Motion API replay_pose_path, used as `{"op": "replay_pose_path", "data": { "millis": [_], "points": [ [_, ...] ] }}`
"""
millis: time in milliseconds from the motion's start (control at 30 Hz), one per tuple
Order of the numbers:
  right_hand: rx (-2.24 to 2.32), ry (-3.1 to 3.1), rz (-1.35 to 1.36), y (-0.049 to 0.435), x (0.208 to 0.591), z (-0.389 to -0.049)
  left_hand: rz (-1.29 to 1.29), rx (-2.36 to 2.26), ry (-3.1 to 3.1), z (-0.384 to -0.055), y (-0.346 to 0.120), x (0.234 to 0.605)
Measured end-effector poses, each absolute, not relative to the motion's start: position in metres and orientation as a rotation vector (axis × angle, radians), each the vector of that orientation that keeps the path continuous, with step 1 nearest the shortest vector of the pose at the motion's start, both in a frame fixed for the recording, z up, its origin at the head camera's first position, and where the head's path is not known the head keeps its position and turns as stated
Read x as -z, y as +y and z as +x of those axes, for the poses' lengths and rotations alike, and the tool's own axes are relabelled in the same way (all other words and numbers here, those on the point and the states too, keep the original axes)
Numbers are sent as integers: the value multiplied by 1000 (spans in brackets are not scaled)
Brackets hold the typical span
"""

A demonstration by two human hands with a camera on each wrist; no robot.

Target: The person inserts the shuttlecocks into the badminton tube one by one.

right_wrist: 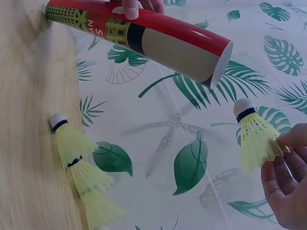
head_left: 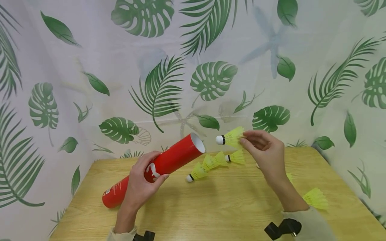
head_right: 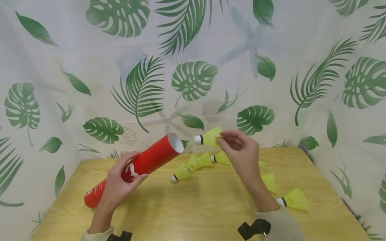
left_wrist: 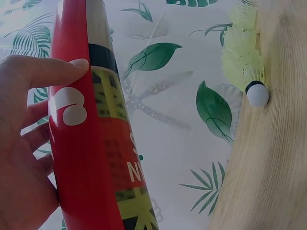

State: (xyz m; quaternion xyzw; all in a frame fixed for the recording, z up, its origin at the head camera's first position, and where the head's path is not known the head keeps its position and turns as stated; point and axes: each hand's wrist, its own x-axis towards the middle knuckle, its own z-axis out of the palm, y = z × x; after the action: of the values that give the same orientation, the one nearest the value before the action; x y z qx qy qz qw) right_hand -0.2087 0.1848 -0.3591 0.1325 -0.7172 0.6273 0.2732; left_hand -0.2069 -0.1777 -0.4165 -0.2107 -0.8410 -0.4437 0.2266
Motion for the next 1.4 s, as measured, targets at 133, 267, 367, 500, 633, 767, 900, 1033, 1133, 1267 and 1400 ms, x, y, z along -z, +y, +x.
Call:
{"op": "replay_pose_path", "data": {
  "millis": [133, 267, 367, 500, 633, 767, 900, 1033, 1133, 1267, 1400],
  "points": [
    [-1722, -1887, 356, 178, 356, -212, -586, 1223, -2321, -207, -177, 416],
    [-1738, -1847, 368, 167, 354, -214, -586, 1215, -2331, -206, -176, 415],
    [-1727, -1862, 396, 157, 354, -215, -585, 1210, -2338, -206, -175, 416],
    [-1711, -1912, 436, 143, 357, -214, -585, 1207, -2338, -206, -175, 416],
    [-1720, -1917, 457, 132, 359, -213, -571, 1200, -2344, -205, -176, 417],
    [-1715, -1917, 489, 125, 359, -212, -570, 1200, -2345, -205, -175, 417],
    [-1723, -1906, 536, 120, 359, -211, -586, 1197, -2339, -207, -174, 417],
    [-1730, -1927, 552, 116, 363, -209, -576, 1188, -2358, -206, -173, 418],
    [-1724, -1958, 560, 114, 365, -207, -562, 1186, -2373, -205, -173, 417],
    [-1724, -1973, 567, 111, 366, -206, -559, 1191, -2383, -205, -172, 418],
    [-1700, -1987, 579, 108, 367, -205, -559, 1190, -2388, -207, -171, 419]
  ]
}}
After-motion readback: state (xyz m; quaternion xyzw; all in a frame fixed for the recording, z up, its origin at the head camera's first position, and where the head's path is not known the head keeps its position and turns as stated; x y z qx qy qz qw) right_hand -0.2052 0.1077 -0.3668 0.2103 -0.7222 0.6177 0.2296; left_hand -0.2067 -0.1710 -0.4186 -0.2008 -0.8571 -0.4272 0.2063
